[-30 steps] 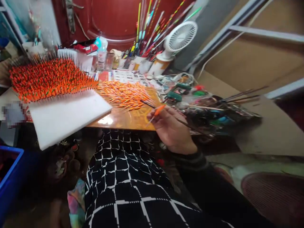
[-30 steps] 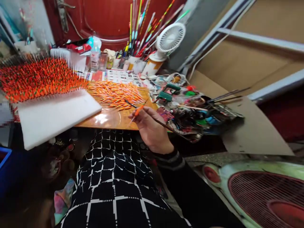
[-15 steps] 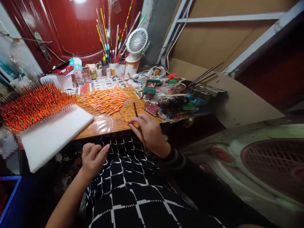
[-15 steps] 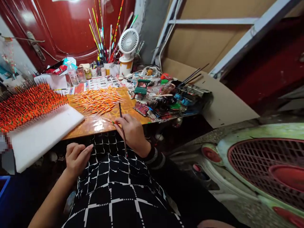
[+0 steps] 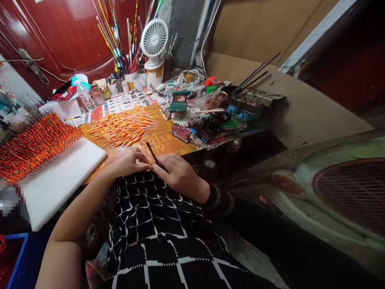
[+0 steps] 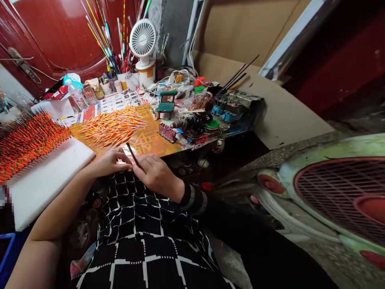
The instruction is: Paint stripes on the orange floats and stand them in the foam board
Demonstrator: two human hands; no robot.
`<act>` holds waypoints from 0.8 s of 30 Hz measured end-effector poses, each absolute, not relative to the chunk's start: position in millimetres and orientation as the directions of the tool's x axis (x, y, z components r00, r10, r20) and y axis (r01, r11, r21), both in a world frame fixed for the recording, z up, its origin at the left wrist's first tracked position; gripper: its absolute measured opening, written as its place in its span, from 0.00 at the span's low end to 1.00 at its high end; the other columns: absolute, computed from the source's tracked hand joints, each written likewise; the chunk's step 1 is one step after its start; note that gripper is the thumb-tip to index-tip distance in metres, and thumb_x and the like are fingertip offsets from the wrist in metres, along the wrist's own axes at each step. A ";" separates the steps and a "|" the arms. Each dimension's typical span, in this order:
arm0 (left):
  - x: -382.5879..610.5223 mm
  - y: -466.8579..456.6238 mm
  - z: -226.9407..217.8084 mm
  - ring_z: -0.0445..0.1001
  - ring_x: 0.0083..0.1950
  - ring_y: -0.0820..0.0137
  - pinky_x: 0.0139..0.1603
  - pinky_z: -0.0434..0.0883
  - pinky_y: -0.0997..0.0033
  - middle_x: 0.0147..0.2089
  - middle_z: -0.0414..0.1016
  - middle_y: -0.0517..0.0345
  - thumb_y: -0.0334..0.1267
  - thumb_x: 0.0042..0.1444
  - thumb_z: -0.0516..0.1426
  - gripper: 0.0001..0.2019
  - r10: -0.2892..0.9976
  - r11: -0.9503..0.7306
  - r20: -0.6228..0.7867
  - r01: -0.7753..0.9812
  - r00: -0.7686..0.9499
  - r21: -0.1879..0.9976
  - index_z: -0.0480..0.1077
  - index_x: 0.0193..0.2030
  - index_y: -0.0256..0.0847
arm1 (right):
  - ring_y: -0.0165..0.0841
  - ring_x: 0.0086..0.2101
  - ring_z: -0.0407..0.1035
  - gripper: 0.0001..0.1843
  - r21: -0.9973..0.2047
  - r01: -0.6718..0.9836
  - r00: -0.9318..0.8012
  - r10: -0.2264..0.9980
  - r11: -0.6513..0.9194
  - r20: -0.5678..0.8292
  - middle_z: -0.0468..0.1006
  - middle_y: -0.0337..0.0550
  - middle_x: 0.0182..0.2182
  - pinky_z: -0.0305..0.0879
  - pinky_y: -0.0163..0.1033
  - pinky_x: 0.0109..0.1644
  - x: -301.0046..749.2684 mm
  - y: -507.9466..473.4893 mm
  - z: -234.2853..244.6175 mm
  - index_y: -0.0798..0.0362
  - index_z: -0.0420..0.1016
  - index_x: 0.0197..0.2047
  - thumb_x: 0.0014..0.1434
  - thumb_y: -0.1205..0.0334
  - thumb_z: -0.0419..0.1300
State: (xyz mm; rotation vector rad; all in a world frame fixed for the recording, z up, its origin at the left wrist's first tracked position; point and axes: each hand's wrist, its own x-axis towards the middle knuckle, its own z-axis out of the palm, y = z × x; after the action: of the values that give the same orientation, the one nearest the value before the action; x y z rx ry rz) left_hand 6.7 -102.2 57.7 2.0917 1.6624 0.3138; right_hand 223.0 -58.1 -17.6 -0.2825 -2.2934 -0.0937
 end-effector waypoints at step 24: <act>28.9 49.9 52.9 0.71 0.34 0.73 0.37 0.66 0.72 0.33 0.77 0.55 0.50 0.54 0.66 0.17 0.867 -0.079 -0.168 0.462 0.470 0.883 0.78 0.35 0.35 | 0.40 0.45 0.76 0.25 -0.357 0.396 -0.286 0.483 0.846 0.828 0.80 0.47 0.44 0.76 0.47 0.51 336.8 -0.1 -6.7 0.44 0.69 0.67 0.69 0.66 0.56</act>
State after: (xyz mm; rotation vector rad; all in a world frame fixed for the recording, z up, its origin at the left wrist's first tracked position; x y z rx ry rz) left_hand 28.9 49.9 52.9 1.7131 1.1458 0.5036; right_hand 336.8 -0.1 -6.7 -0.6551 -1.9108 0.0981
